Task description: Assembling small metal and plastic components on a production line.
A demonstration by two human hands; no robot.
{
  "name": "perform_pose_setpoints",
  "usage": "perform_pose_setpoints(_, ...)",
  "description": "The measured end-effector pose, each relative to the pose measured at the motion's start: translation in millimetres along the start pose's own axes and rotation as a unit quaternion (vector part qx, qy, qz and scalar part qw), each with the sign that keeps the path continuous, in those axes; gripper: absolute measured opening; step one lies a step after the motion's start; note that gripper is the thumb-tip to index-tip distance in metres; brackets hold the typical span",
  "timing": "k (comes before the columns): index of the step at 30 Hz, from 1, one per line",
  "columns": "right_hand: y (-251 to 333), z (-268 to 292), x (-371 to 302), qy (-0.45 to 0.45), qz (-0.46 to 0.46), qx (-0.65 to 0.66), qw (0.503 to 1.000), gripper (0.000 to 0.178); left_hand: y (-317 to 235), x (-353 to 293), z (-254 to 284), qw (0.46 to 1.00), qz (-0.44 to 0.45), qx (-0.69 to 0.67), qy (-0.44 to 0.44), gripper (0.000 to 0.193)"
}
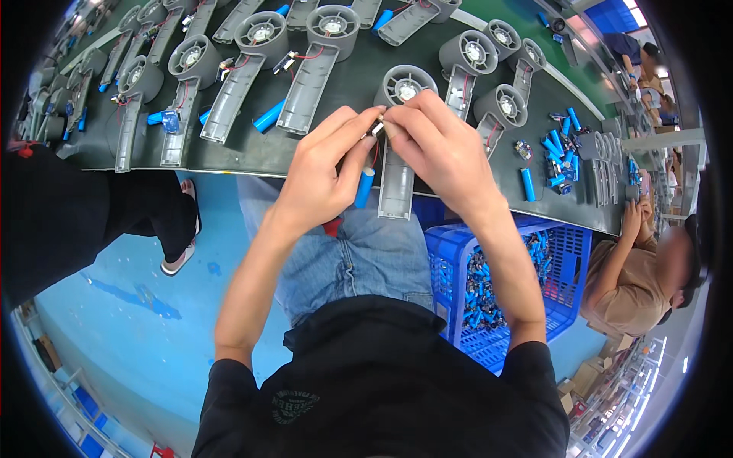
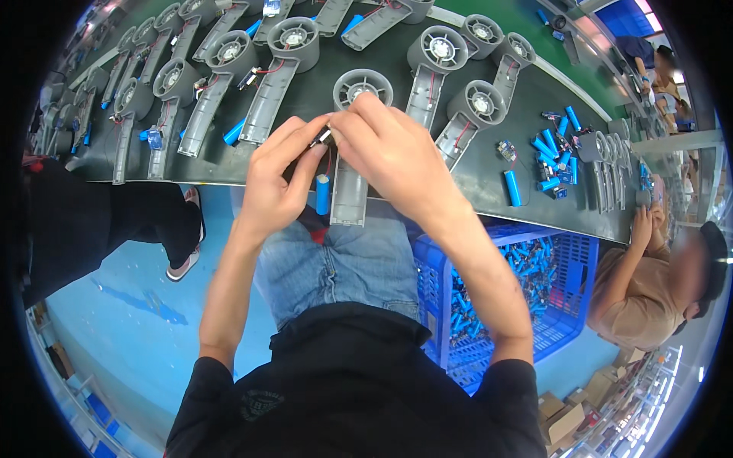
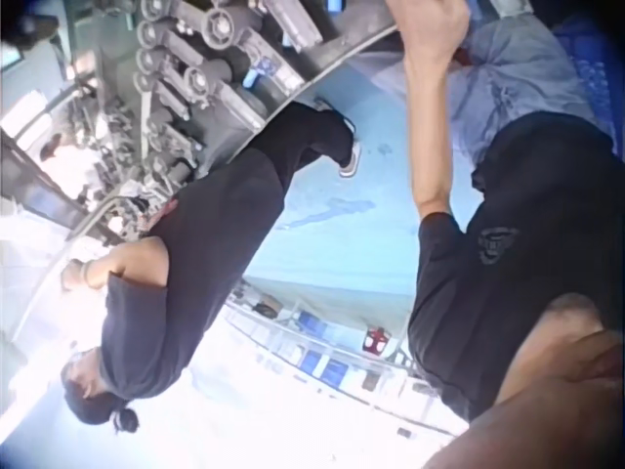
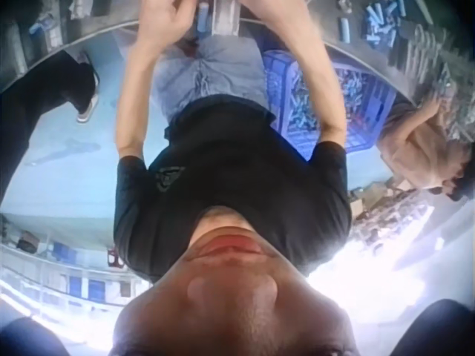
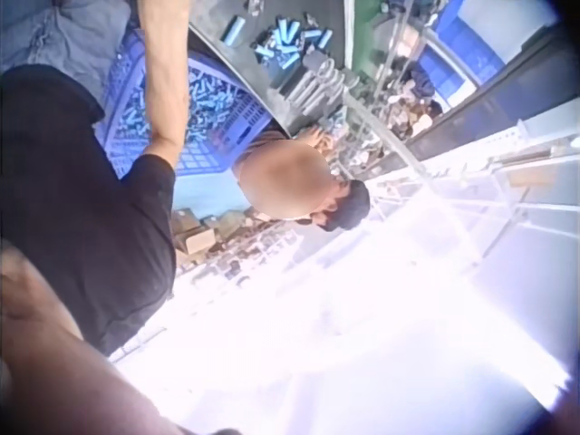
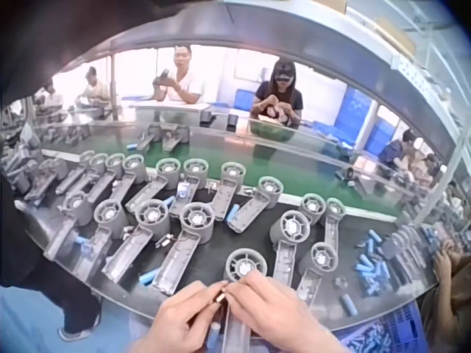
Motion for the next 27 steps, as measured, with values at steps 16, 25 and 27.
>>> perform_pose_setpoints(16,9,18,-82,-0.086,-0.576,0.351,0.734,0.014,-8,14,-6,0.963,0.161,-0.211,-0.044,0.03)
perform_pose_setpoints(25,-187,25,126,0.077,-0.395,0.103,0.91,0.042,53,287,11,0.977,0.188,-0.098,-0.007,0.034)
perform_pose_setpoints(27,-258,-10,141,0.076,-0.423,0.134,0.893,0.04,93,334,-2,0.984,0.176,-0.032,0.002,0.032)
Point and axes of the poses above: each hand's wrist, its own x-axis towards the middle knuckle, its own z-axis out of the back of the hand, y = z × x, the point moved 8 cm from there along x, towards the middle knuckle, and after that the axes turned 4 degrees about -y, right-handed, at the moved point
